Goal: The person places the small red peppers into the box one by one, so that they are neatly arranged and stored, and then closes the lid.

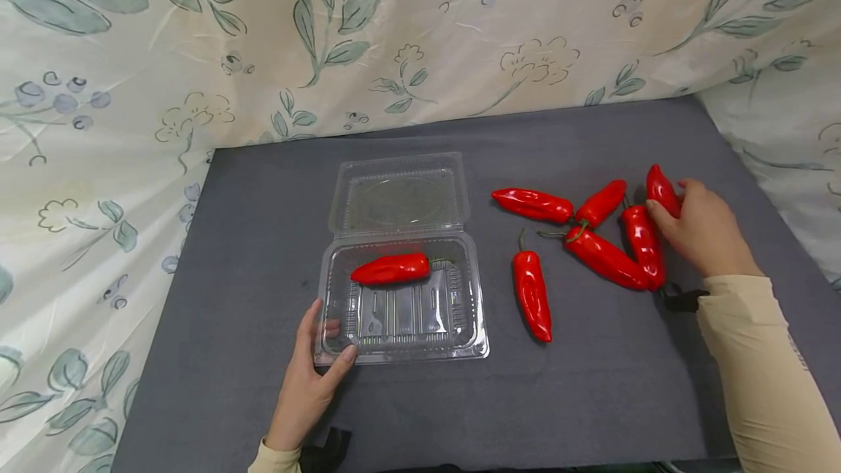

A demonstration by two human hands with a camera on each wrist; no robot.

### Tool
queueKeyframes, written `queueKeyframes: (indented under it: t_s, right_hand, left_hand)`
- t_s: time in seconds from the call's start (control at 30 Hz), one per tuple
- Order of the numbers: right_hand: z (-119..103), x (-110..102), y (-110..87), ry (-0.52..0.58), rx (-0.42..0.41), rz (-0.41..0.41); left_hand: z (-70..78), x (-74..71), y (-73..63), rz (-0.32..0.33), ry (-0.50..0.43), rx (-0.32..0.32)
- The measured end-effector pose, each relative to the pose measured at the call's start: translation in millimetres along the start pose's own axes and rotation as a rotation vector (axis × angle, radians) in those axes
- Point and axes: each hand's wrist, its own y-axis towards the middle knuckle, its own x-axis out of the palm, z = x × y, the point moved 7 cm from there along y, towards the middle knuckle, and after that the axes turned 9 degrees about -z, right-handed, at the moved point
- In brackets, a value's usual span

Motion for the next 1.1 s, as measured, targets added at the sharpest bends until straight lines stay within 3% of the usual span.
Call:
queueKeyframes:
  t_s: [0.23,0.53,0.77,1.1]
  right_hand:
    - [-21,-11,-5.4,0.009,-0.039,0.037]
    - [-51,-21,-17.1,0.047,-0.032,0.024]
    - [-77,-33,-29.4,0.056,-0.079,0.076]
    - [-120,-40,-42.7,0.066,-0.161,0.087]
  left_hand:
    - [1.2,0.1,0.1,0.0,0.004,0.015]
    - [0.6,0.1,0.6,-0.006,0.007,0.008]
    - [1.4,2.7,1.9,-0.019,0.002,0.027]
    - [0.0,1.2,0.4,-0.003,-0.005,0.019]
